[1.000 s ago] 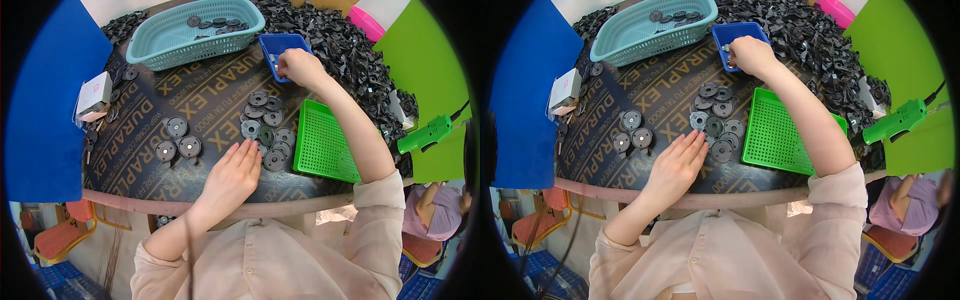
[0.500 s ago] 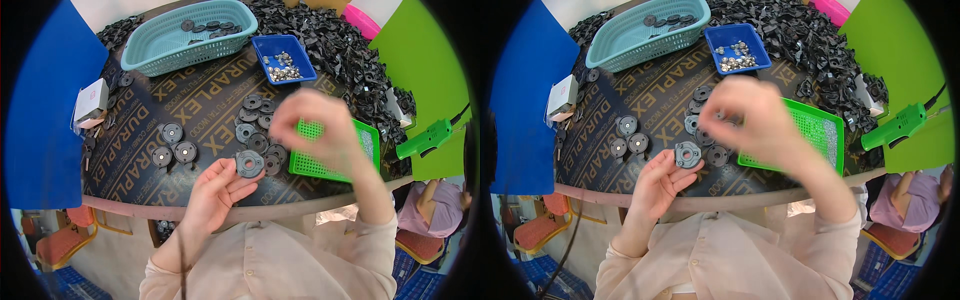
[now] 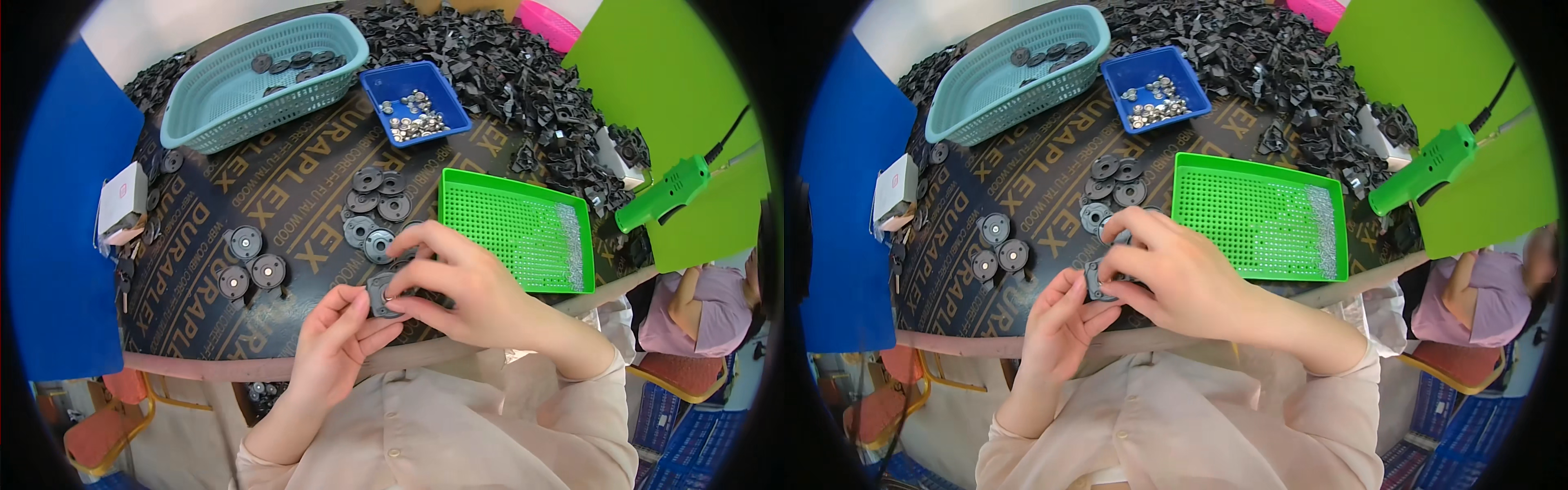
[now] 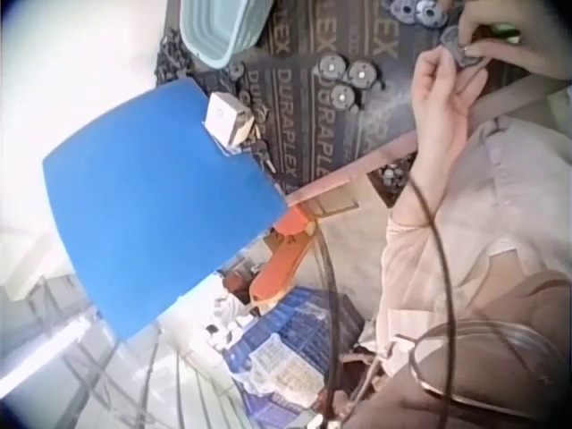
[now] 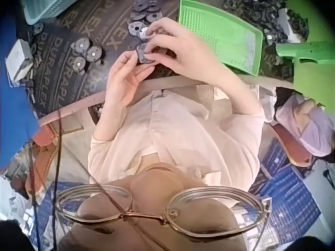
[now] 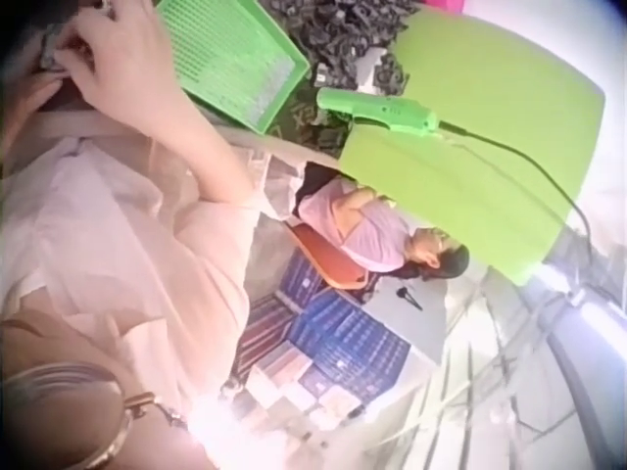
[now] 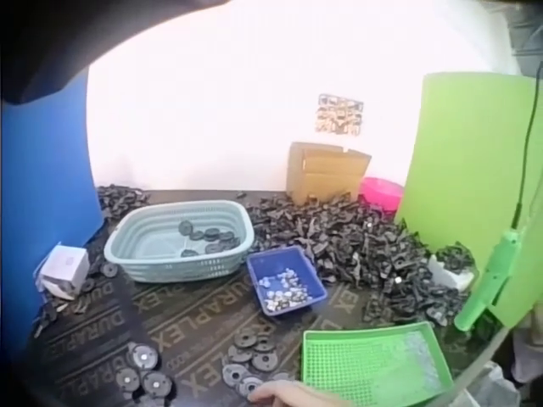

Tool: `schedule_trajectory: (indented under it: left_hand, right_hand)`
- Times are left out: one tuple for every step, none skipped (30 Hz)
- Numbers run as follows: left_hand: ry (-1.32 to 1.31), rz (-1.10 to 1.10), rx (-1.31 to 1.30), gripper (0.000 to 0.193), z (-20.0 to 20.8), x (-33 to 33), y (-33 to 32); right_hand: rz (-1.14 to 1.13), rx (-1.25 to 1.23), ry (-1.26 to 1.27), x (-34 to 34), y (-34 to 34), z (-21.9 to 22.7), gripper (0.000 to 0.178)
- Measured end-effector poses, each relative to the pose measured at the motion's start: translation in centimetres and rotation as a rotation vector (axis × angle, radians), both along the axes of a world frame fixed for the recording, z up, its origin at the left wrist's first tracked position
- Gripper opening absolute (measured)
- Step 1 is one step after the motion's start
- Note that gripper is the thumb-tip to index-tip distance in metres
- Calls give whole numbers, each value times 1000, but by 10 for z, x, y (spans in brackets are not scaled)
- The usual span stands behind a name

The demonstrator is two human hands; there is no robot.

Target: Assembling small plastic components by inserting screws using an electric screwdriver on a factory workbench.

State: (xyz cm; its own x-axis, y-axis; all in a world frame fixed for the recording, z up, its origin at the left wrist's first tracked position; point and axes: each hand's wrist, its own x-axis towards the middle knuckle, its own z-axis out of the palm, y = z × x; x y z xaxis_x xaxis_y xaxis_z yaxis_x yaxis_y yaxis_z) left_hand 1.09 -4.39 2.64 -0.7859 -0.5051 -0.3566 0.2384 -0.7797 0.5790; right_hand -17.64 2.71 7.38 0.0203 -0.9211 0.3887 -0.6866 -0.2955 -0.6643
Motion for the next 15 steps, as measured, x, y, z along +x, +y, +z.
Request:
schedule_trajectory:
  left_hand:
    - [3,-8,-2,13,3,0,-1]
    - [-20,8,1,13,6,2,-1]
    - [-46,26,4,13,7,4,-1]
    - [-47,26,4,13,8,6,-1]
    - [-61,59,4,14,8,9,-1]
    - [-60,65,10,15,7,8,-2]
    - [-63,65,5,15,11,8,-2]
    - [-44,39,20,16,11,5,-1]
    - [-33,34,30,16,13,5,-1]
    - [-41,49,27,16,12,6,-1]
    - [-41,31,17,17,9,7,-1]
    - [-40,6,6,17,9,8,-1]
    - [-47,10,7,18,11,10,0]
    - [-51,20,8,18,12,11,0]
    - [-49,12,5,18,14,12,0]
  right_hand:
    - [-8,-2,3,-5,-2,3,15]
    - [-111,9,-9,-15,-8,6,15]
    - [-211,20,-22,-28,-17,7,16]
    - [-306,-75,196,-56,-26,4,16]
    - [-440,84,419,-83,-36,3,17]
    - [-597,257,589,-108,-39,7,23]
    - [-692,339,656,-136,-39,1,27]
    - [-796,428,726,-165,-33,-9,31]
    - [-816,552,720,-187,-37,-15,36]
    - [-827,678,715,-203,-40,-22,42]
    - [-811,675,714,-213,-38,-32,42]
    - [-773,571,687,-224,-34,-40,46]
    - [-728,468,658,-216,-38,-37,50]
    - [-717,466,657,-210,-41,-32,50]
    - [-741,461,528,-205,-40,-22,50]
